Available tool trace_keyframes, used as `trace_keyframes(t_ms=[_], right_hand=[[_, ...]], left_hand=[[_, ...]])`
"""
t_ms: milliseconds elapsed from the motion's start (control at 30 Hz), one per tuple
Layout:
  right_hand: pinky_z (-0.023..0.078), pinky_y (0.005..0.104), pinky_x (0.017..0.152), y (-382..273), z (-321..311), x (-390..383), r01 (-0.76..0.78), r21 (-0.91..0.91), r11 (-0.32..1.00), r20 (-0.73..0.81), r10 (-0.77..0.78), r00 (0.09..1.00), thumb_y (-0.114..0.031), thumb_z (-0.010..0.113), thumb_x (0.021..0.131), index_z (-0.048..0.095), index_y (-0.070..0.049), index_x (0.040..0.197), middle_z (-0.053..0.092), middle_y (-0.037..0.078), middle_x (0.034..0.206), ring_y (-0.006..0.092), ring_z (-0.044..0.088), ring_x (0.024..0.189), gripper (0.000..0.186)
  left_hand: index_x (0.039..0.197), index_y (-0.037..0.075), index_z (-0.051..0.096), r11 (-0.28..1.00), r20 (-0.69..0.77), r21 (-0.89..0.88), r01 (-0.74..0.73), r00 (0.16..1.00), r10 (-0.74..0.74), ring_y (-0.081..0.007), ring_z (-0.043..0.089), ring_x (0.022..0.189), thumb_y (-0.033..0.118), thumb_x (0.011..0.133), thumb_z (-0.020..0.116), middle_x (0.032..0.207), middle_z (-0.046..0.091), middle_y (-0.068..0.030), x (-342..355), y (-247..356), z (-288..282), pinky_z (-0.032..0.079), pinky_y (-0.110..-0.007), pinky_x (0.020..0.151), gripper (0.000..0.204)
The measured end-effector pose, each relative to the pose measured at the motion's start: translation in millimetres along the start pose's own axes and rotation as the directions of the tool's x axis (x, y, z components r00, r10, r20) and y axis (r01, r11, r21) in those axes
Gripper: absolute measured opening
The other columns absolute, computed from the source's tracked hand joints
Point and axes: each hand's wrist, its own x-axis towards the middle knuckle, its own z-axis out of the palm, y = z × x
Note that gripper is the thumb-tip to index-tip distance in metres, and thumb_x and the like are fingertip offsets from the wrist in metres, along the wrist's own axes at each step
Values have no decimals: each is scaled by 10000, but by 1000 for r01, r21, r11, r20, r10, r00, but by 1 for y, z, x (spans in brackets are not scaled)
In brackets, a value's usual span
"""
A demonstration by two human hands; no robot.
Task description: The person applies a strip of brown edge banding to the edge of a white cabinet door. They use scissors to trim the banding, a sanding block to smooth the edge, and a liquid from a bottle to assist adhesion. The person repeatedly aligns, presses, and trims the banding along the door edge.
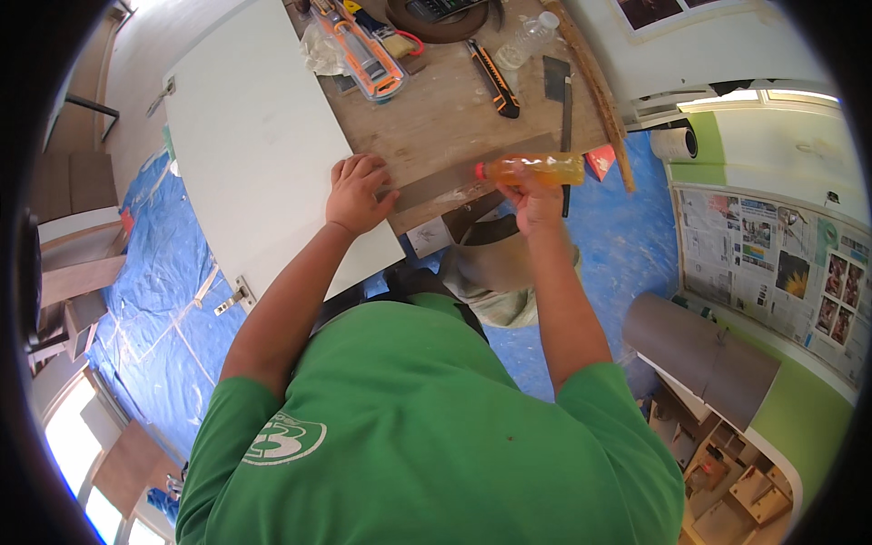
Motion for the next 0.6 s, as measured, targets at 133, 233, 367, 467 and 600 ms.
trace_keyframes(t_ms=[133, 233, 367, 467, 600], right_hand=[[641, 428, 805, -18, -32, 18, 140, 74, 987, -140, -129, 982, -157, 805, 868, 610, -40, 1173, 704, 109, 1085, 259, 721, 989, 380], [640, 443, 813, -35, -51, 34, 192, 89, 977, -185, -173, 967, -189, 810, 867, 586, -38, 1199, 682, 124, 1119, 285, 713, 995, 429], [648, 438, 765, -52, -67, 54, 232, 58, 971, -269, -208, 940, -218, 819, 861, 564, -34, 1219, 655, 137, 1148, 315, 712, 963, 477], [653, 420, 713, -57, -78, 69, 250, 13, 968, -321, -233, 918, -224, 821, 858, 567, -36, 1211, 655, 135, 1136, 314, 714, 943, 474], [656, 402, 672, -62, -88, 87, 232, 13, 973, -354, -213, 911, -227, 831, 848, 579, -45, 1186, 676, 127, 1087, 297, 719, 911, 459]], left_hand=[[898, 128, 691, 1000, 17, -19, -8, 1000, 8, -243, 484, 1294, 240, 792, 760, 1210, 615, -23, 3, 2, -1, 297, -463, 1136, 168], [896, 130, 690, 1000, 1, -16, -14, 1000, 14, -243, 488, 1288, 236, 789, 761, 1201, 616, -23, 2, 0, 0, 298, -463, 1134, 167], [887, 128, 682, 1000, -5, -22, -21, 1000, 21, -249, 501, 1268, 226, 783, 761, 1179, 619, -24, 3, 1, 0, 307, -464, 1124, 162], [874, 127, 673, 999, -2, -28, -22, 1000, 22, -251, 509, 1256, 221, 778, 761, 1167, 621, -24, 3, 1, 0, 313, -463, 1116, 160], [862, 138, 660, 999, -24, -33, -35, 999, 35, -265, 521, 1239, 209, 750, 787, 1153, 628, -26, 3, 0, 0, 328, -465, 1091, 183]])
